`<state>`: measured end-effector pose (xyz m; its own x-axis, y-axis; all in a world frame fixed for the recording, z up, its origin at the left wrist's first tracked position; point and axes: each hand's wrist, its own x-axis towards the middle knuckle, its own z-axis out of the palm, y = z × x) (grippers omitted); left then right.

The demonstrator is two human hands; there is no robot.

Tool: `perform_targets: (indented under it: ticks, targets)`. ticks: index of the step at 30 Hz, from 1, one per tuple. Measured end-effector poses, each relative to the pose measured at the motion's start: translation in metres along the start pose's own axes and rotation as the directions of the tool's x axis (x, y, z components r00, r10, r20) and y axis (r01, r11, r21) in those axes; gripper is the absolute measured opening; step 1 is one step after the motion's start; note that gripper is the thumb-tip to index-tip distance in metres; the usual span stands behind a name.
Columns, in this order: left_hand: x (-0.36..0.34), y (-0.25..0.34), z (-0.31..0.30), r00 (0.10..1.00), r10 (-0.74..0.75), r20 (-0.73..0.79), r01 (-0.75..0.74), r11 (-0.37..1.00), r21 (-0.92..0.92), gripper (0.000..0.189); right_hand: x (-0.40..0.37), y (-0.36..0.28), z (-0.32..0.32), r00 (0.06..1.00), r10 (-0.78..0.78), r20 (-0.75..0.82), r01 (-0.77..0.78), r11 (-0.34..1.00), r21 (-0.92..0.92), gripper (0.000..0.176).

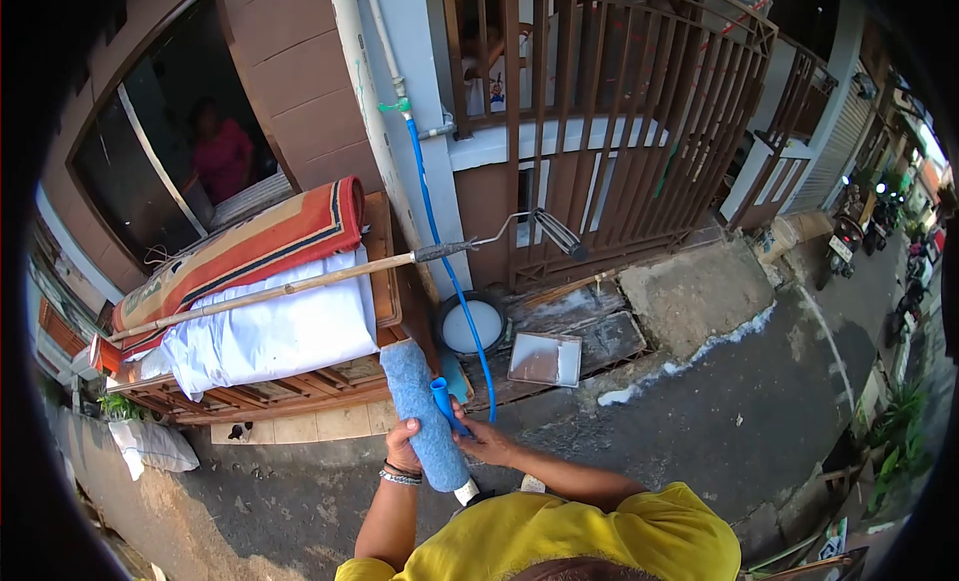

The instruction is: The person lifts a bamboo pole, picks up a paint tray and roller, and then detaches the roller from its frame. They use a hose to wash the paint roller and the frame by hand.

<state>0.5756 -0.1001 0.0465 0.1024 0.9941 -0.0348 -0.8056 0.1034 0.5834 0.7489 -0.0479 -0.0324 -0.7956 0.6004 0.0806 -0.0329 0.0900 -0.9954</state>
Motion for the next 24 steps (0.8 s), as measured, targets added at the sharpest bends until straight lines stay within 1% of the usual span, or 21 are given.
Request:
perform_targets:
  ticks: [1, 2, 5, 6, 8, 9, 10, 11, 13, 14, 17, 20, 23, 24]
  targets:
    - [-0.003, -0.001, 0.002, 1.0, 0.016, -0.009, -0.017, 1.0, -0.013, 0.088, -0.002, -0.011, 0.0, 1.0, 0.01, 0.016, -0.01, 1.0, -0.014, 0.048]
    - [-0.006, 0.0, 0.006, 0.997, 0.074, -0.003, -0.075, 0.997, -0.017, 0.091, -0.003, -0.017, 0.0, 0.999, 0.018, 0.032, -0.017, 0.999, -0.03, 0.048]
    - [-0.021, 0.008, 0.018, 0.974, 0.193, -0.118, -0.18, 0.977, 0.114, 0.091, -0.01, -0.021, 0.003, 0.998, -0.046, 0.048, 0.05, 0.995, -0.091, 0.042]
    - [-0.024, 0.012, 0.024, 0.964, 0.24, -0.118, -0.218, 0.961, 0.169, 0.091, -0.012, -0.013, 0.005, 0.997, -0.052, 0.055, 0.057, 0.994, -0.097, 0.044]
    - [-0.035, 0.02, 0.007, 0.938, 0.296, -0.178, -0.237, 0.926, 0.293, 0.092, -0.014, 0.003, 0.008, 0.996, -0.066, 0.067, 0.074, 0.991, -0.113, 0.047]
    - [-0.044, 0.023, -0.001, 0.923, 0.323, -0.211, -0.237, 0.905, 0.353, 0.092, -0.016, 0.005, 0.011, 0.996, -0.033, 0.084, 0.042, 0.992, -0.116, 0.049]
    - [-0.051, 0.024, -0.004, 0.903, 0.354, -0.244, -0.248, 0.892, 0.376, 0.089, -0.016, -0.003, 0.01, 0.995, 0.0, 0.102, 0.012, 0.993, -0.122, 0.051]
    - [-0.058, 0.025, -0.012, 0.882, 0.371, -0.29, -0.256, 0.895, 0.366, 0.087, -0.014, -0.008, 0.012, 0.993, 0.031, 0.117, -0.016, 0.992, -0.129, 0.053]
    - [-0.072, 0.023, -0.049, 0.839, 0.396, -0.375, -0.27, 0.899, 0.345, 0.082, -0.007, -0.007, 0.02, 0.992, 0.01, 0.122, 0.012, 0.984, -0.176, 0.052]
    - [-0.082, 0.019, -0.081, 0.813, 0.37, -0.45, -0.27, 0.924, 0.272, 0.071, -0.005, -0.006, 0.026, 0.992, 0.003, 0.126, 0.023, 0.98, -0.199, 0.052]
    - [-0.092, 0.024, -0.097, 0.765, 0.327, -0.554, -0.263, 0.945, 0.195, 0.063, 0.006, -0.007, 0.04, 0.985, 0.074, 0.159, -0.027, 0.96, -0.279, 0.052]
    - [-0.108, 0.032, -0.112, 0.737, 0.273, -0.618, -0.276, 0.957, 0.093, 0.06, 0.017, -0.019, 0.056, 0.964, 0.198, 0.177, -0.121, 0.922, -0.368, 0.053]
    - [-0.131, 0.033, -0.146, 0.673, 0.263, -0.691, -0.245, 0.961, 0.127, 0.061, 0.025, -0.02, 0.074, 0.934, 0.277, 0.224, -0.17, 0.899, -0.404, 0.057]
    - [-0.14, 0.03, -0.164, 0.666, 0.247, -0.704, -0.223, 0.966, 0.128, 0.065, 0.029, -0.017, 0.081, 0.924, 0.302, 0.236, -0.188, 0.893, -0.408, 0.057]
